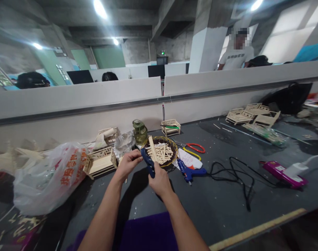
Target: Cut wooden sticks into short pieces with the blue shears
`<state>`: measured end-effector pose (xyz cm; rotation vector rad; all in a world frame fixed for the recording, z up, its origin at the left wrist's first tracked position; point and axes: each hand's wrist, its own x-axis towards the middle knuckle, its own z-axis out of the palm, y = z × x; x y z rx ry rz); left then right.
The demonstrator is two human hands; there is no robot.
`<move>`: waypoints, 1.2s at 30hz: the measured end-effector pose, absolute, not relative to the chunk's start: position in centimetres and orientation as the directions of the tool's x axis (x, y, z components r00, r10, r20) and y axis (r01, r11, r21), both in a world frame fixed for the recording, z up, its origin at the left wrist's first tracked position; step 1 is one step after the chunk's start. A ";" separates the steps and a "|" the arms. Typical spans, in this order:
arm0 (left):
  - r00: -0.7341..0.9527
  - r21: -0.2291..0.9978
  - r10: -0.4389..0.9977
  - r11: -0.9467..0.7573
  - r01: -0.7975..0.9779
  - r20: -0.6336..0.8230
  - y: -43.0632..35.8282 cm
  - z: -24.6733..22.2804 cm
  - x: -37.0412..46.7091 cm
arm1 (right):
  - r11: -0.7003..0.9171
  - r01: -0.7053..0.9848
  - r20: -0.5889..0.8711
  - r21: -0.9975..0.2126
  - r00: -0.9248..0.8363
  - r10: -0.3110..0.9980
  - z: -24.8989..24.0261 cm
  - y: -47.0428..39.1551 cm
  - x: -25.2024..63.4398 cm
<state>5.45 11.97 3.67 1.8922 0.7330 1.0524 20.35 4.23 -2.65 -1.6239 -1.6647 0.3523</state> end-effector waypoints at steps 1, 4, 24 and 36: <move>0.474 0.868 0.789 -0.488 0.095 0.392 12.0 3.6 5.5 | 0.157 0.715 0.328 -0.681 0.107 0.939 -2.7 4.3 20.4; 0.461 0.866 0.793 -0.491 0.098 0.398 12.1 3.4 5.7 | 0.170 0.689 0.335 -0.705 0.112 0.936 -2.8 4.4 20.5; 0.298 0.971 0.954 0.106 -0.215 -0.038 12.2 1.0 5.7 | -0.028 -0.082 -0.033 -0.996 0.064 0.997 -2.1 4.5 21.5; 0.366 0.765 0.915 0.356 -0.537 -0.170 11.9 0.2 4.8 | -0.154 -0.410 -0.066 -0.899 -0.222 0.973 0.7 2.7 21.2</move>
